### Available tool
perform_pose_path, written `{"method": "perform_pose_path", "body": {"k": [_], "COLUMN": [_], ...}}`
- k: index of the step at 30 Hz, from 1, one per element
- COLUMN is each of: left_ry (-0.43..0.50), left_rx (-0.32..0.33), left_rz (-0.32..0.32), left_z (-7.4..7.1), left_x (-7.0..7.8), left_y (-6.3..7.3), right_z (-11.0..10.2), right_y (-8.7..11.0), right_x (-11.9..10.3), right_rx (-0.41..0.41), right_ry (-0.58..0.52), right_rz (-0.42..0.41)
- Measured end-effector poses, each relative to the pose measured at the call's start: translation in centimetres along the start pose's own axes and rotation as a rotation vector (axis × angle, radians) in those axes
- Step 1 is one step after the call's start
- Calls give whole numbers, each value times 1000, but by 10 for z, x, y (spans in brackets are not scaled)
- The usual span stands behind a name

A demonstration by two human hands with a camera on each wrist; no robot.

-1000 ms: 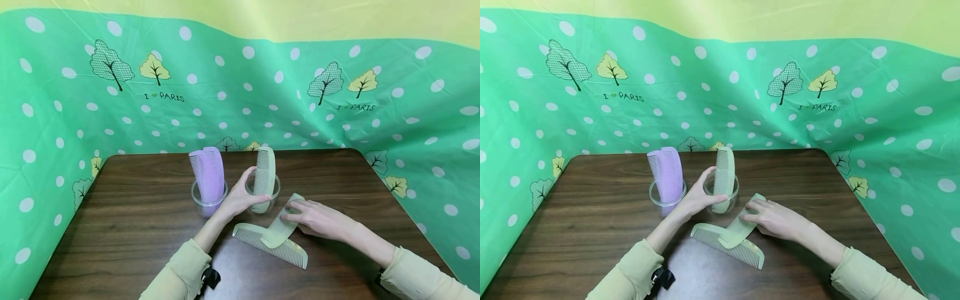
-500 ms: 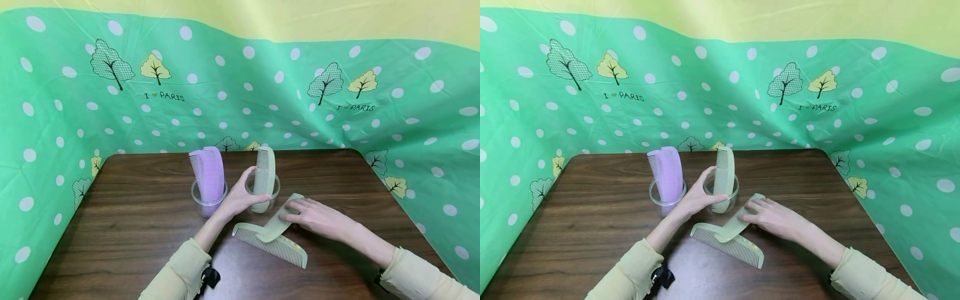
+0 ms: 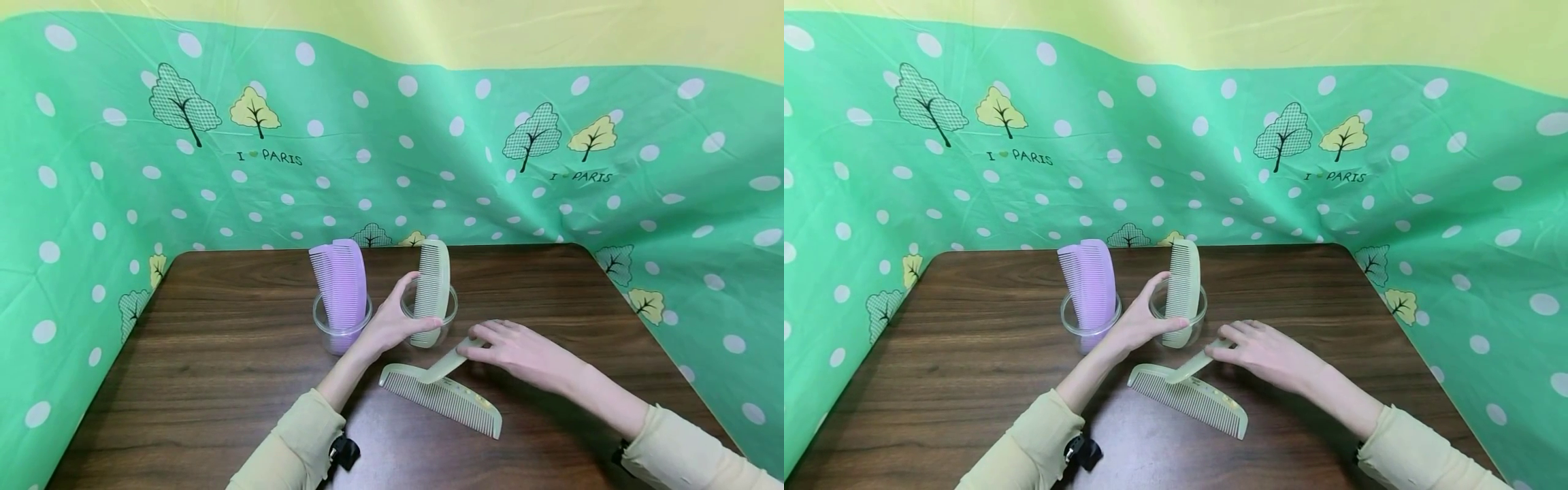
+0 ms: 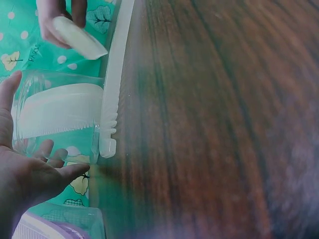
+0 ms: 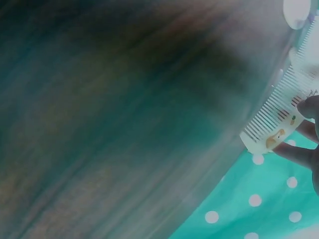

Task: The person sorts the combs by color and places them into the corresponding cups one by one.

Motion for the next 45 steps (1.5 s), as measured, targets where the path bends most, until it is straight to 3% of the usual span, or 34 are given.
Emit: {"method": "perform_pose_path", "body": {"k": [11, 19, 26, 34, 39, 45], "left_ry": [3, -21, -4, -11, -8, -15], "left_rx": [2, 18, -2, -2, -4, -7], "left_rz": [-3, 14, -7, -15, -16, -22], "left_z": [-1, -2, -1, -1, -1, 0], "left_x": [1, 2, 1, 0, -1, -1], "left_y": [0, 0, 1, 1, 1, 1], "right_z": [-28, -48, -55, -60, -66, -75], "right_y": [0, -6, -8, -8, -11, -18], "right_x": [9, 18, 28, 36, 38, 43], "right_rx": [-41, 37, 73, 100, 154, 233], "right_ry": [-162, -527, -689, -968, -1151, -1227], "right_rz": [163, 212, 273, 392, 381, 368]}}
Point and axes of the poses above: each hand's wrist, its own y-axis away from the middle knuckle, its own z-axis out of the palm, x = y × z, the point moved 6 cm from there along -y, towards the middle knuckle, and after that the axes turned 12 degrees about -y, right-handed, at the moved point
